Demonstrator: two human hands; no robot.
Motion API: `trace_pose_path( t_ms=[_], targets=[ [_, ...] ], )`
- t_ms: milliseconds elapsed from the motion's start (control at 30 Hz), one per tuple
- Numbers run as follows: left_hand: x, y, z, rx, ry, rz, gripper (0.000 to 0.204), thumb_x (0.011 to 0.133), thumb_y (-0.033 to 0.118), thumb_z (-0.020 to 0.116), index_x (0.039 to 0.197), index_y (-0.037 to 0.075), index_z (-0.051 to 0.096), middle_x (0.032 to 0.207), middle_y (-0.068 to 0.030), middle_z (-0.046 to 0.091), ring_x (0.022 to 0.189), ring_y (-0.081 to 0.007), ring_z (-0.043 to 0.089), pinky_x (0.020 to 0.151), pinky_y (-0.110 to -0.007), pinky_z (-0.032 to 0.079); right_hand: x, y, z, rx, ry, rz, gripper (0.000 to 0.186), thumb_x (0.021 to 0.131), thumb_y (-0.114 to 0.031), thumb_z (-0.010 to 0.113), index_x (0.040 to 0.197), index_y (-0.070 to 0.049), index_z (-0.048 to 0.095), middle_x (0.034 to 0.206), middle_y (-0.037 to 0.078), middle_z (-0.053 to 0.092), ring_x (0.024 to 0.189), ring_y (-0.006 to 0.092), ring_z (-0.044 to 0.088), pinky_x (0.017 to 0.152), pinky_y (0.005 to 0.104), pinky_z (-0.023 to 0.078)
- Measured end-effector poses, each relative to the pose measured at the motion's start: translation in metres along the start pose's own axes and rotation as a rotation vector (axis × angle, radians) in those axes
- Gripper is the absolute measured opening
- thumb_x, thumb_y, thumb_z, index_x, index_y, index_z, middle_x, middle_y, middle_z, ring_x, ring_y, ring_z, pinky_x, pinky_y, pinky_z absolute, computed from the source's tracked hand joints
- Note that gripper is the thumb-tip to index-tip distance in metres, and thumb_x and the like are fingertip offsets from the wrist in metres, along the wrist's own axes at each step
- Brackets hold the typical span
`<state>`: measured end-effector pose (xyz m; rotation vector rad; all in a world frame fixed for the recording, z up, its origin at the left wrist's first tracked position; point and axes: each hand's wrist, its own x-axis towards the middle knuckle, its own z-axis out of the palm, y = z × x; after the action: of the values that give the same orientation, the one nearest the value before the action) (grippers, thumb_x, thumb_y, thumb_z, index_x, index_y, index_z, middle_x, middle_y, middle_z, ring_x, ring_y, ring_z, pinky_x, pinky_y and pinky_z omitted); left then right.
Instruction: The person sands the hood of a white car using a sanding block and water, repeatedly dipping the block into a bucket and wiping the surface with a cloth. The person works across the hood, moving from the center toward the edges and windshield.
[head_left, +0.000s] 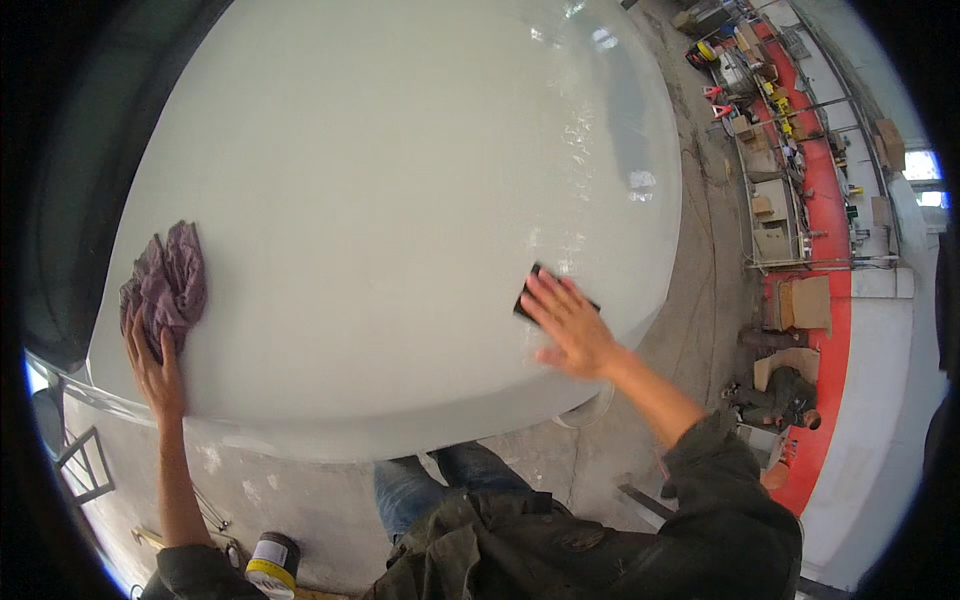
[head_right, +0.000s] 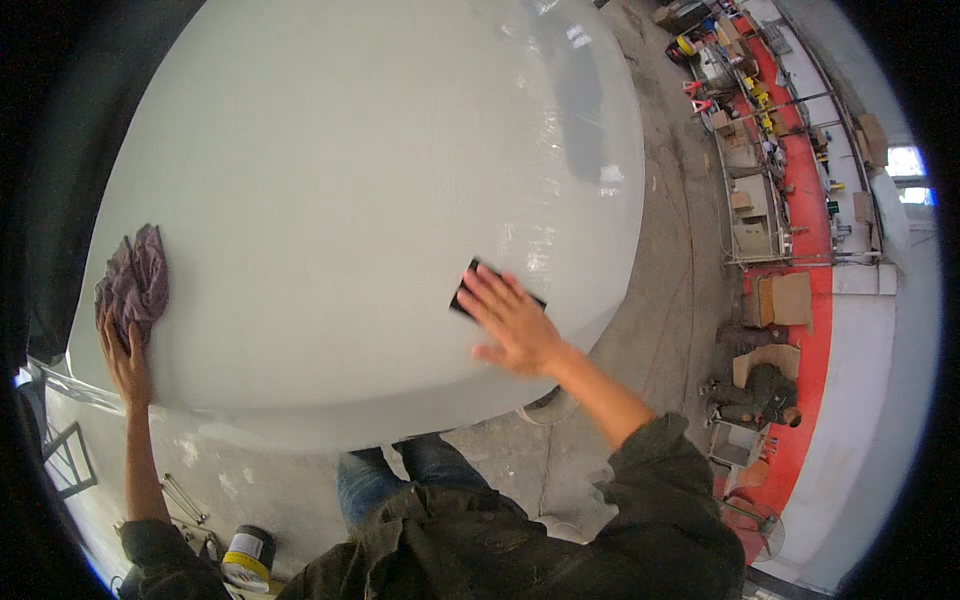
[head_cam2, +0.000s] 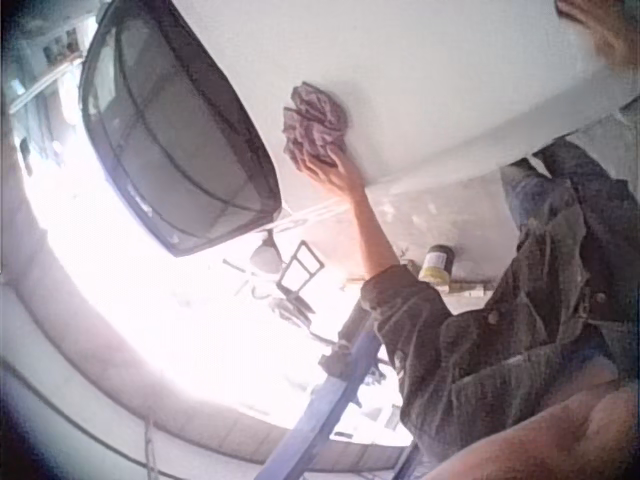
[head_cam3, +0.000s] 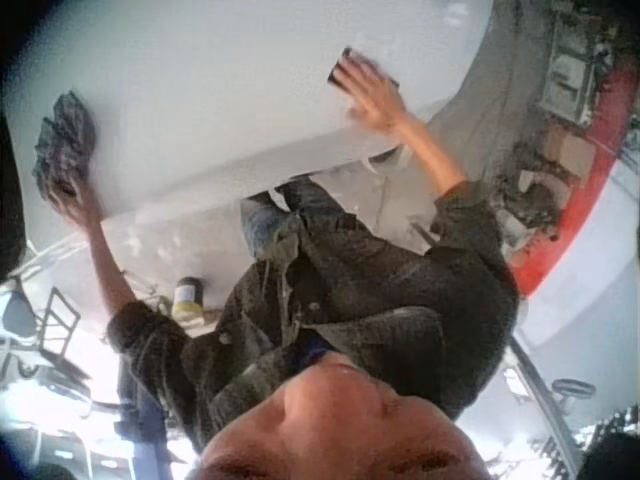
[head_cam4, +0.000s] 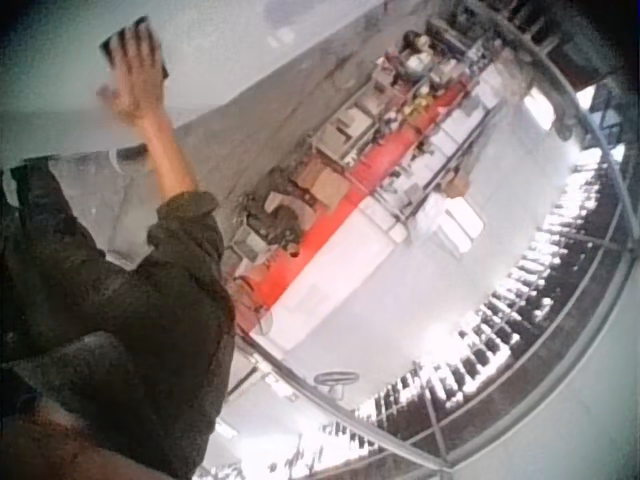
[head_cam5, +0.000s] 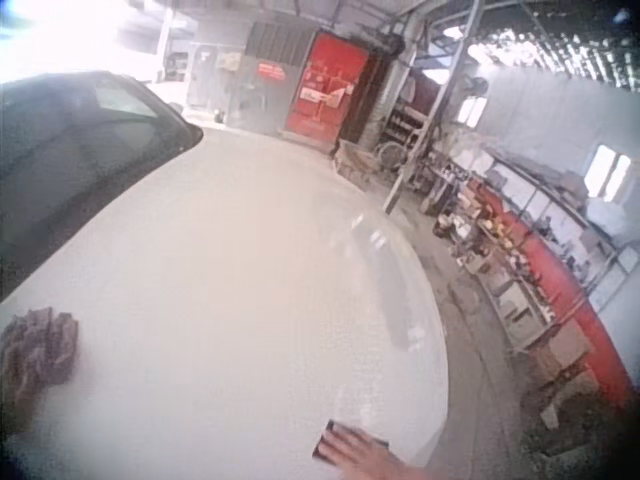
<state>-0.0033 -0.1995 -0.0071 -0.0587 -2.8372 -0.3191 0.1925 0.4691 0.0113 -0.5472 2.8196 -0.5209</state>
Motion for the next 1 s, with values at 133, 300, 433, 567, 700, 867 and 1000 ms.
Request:
trace_pose_path(
  t_ms=[133, 300, 433, 567, 700, 867, 1000],
  targets=[
    [-0.001, 0.008, -0.003, -0.015, 0.007, 0.021, 0.060, 0.108, 0.044, 0.054, 0.157, 0.011, 0.048, 0.162, -0.0175, 0.045, 0.153, -0.0388, 0.038, 0.127, -0.049, 0.028, 0.092, 0.092, -0.041, -0.195, 0.269, 0.049, 0.081, 0.104, -0.055, 0.053, 0.167, -0.010, 0.029, 0.177, 0.013, 0.017, 0.164, 0.0320, 0.014, 0.131, 0.0544, 0.009],
    [0.004, 0.016, 0.002, -0.061, -0.019, -0.003, 0.061, 0.107, 0.043, 0.055, 0.157, 0.009, 0.047, 0.162, -0.0185, 0.045, 0.152, -0.0393, 0.038, 0.126, -0.049, 0.028, 0.153, 0.167, -0.079, -0.220, 0.492, 0.381, 0.079, 0.106, -0.051, 0.053, 0.167, -0.009, 0.027, 0.176, 0.012, 0.021, 0.163, 0.0305, 0.018, 0.131, 0.0526, 0.014],
    [0.005, 0.002, 0.001, -0.033, -0.009, 0.036, 0.060, 0.109, 0.043, 0.053, 0.158, 0.008, 0.046, 0.163, -0.0199, 0.043, 0.153, -0.0385, 0.037, 0.127, -0.048, 0.027, 0.102, 0.113, -0.023, -0.227, 0.444, 0.255, 0.082, 0.105, -0.055, 0.053, 0.167, -0.009, 0.027, 0.176, 0.014, 0.019, 0.163, 0.0332, 0.017, 0.131, 0.0547, 0.014],
    [0.002, -0.006, 0.005, -0.043, -0.016, 0.061, 0.062, 0.109, 0.044, 0.052, 0.160, 0.009, 0.043, 0.166, -0.0196, 0.040, 0.156, -0.0373, 0.033, 0.129, -0.048, 0.024, 0.017, 0.015, 0.005, -0.104, 0.270, 0.175, 0.082, 0.103, -0.055, 0.055, 0.167, -0.009, 0.030, 0.177, 0.014, 0.018, 0.163, 0.0332, 0.016, 0.131, 0.0548, 0.013],
    [0.007, 0.060, 0.015, -0.107, -0.194, -0.021, 0.061, 0.109, 0.033, 0.055, 0.163, 0.011, 0.039, 0.172, -0.0169, 0.030, 0.160, -0.0360, 0.023, 0.132, -0.048, 0.018, 0.010, 0.013, -0.005, -0.104, 0.222, 0.245, 0.083, 0.104, -0.059, 0.051, 0.168, -0.011, 0.028, 0.177, 0.011, 0.016, 0.164, 0.0310, 0.013, 0.132, 0.0513, 0.009],
    [0.051, 0.265, 0.033, -0.250, -0.178, 0.232, 0.062, 0.101, 0.032, 0.066, 0.157, 0.013, 0.045, 0.168, -0.0162, 0.034, 0.159, -0.0397, 0.020, 0.131, -0.054, 0.017, 0.007, 0.012, 0.003, -0.106, 0.253, 0.239, 0.082, 0.104, -0.053, 0.054, 0.168, -0.010, 0.027, 0.177, 0.011, 0.016, 0.164, 0.0305, 0.012, 0.132, 0.0507, 0.007],
    [0.048, 0.386, 0.079, -0.369, 0.035, 0.268, 0.075, 0.094, 0.046, 0.071, 0.156, 0.013, 0.044, 0.166, -0.0257, 0.031, 0.155, -0.0550, 0.016, 0.128, -0.064, 0.014, 0.015, 0.003, 0.005, -0.078, 0.247, 0.269, 0.080, 0.103, -0.049, 0.055, 0.168, -0.010, 0.028, 0.177, 0.011, 0.019, 0.164, 0.0319, 0.013, 0.132, 0.0522, 0.008]
  ],
)
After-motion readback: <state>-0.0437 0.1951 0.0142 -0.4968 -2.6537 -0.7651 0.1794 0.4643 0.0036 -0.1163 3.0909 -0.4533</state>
